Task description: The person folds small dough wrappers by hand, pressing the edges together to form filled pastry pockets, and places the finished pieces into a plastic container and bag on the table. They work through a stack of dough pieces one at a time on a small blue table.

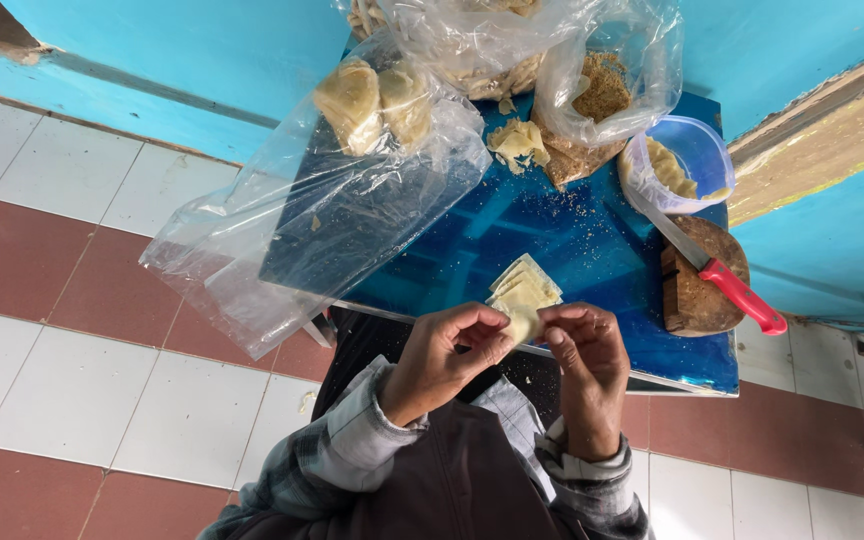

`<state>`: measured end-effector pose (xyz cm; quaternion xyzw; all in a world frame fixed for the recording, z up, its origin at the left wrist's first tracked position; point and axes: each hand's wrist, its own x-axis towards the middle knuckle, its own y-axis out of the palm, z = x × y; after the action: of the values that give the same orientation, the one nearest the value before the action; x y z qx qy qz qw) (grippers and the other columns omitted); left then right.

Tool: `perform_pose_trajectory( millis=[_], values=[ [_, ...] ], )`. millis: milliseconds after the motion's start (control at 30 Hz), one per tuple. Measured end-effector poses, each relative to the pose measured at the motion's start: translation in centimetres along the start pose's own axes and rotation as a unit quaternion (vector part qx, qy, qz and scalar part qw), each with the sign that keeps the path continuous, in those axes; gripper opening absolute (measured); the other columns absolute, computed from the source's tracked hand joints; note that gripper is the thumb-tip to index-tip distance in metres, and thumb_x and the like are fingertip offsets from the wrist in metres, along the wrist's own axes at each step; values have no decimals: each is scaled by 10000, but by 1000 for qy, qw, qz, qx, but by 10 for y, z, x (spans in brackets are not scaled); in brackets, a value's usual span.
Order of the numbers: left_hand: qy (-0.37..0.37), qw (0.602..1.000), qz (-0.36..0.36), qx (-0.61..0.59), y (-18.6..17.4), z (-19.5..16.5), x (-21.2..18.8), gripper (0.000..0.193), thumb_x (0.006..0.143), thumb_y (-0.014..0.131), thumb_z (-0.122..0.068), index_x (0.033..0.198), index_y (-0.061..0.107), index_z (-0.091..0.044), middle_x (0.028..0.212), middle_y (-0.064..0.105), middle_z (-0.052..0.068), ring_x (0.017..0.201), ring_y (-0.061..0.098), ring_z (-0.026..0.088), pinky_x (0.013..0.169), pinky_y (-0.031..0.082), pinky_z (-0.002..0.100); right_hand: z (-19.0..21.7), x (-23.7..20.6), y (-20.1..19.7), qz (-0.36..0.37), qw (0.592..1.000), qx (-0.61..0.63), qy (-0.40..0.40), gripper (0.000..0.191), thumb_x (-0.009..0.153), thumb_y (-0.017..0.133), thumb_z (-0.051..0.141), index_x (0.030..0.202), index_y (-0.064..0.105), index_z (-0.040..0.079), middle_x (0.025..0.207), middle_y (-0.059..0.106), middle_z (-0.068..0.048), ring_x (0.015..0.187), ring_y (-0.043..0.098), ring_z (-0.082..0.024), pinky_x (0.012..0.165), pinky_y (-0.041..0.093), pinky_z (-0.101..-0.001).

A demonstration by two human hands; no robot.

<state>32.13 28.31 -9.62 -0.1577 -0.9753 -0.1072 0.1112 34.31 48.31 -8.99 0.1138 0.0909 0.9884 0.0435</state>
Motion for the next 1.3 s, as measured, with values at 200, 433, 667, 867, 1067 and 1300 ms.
perform_pose_trajectory(
  millis=[200,433,667,867,1067,1300],
  values=[
    [49,994,58,79,-3,-27,5,126,952,722,-97,1032,720,0,955,715,53,772,699,95,678,557,245,12,-1,6,97,995,-22,-10,452,875,712,2,1304,577,44,1376,604,-87,1258,602,-197,995,568,-362],
    [105,984,84,116,-13,-35,8,191,915,775,-101,1082,702,-44,927,693,28,792,706,108,710,562,270,-12,-3,-23,104,994,7,19,180,958,765,-79,1127,713,-42,1123,704,-154,996,656,-211,809,538,-340],
    [64,997,10,48,-7,-25,3,92,945,746,-82,1026,726,-43,988,740,58,833,702,118,615,514,256,9,-3,-3,124,990,-33,-55,191,903,764,39,1073,681,9,1124,689,-95,1059,657,-195,927,543,-336],
    [121,986,-8,118,-3,-32,-4,96,980,714,-89,1055,722,-28,986,765,73,874,766,132,702,599,246,20,-14,7,85,940,-294,-148,299,844,803,127,1085,670,9,1081,719,-76,1004,700,-188,880,552,-334],
    [95,989,-1,112,5,-39,-5,114,1008,687,-113,1043,703,-5,959,762,86,832,766,168,690,585,278,-8,-25,-12,34,998,-44,32,136,944,760,54,1048,735,-29,1022,740,-109,888,668,-146,766,551,-302],
    [72,985,30,155,7,-28,-8,114,988,699,-112,1020,682,-3,911,748,108,772,756,192,640,570,285,-13,-29,-13,37,996,-70,33,174,910,724,60,1077,700,16,1014,747,-49,877,682,-84,765,566,-235]
  ],
)
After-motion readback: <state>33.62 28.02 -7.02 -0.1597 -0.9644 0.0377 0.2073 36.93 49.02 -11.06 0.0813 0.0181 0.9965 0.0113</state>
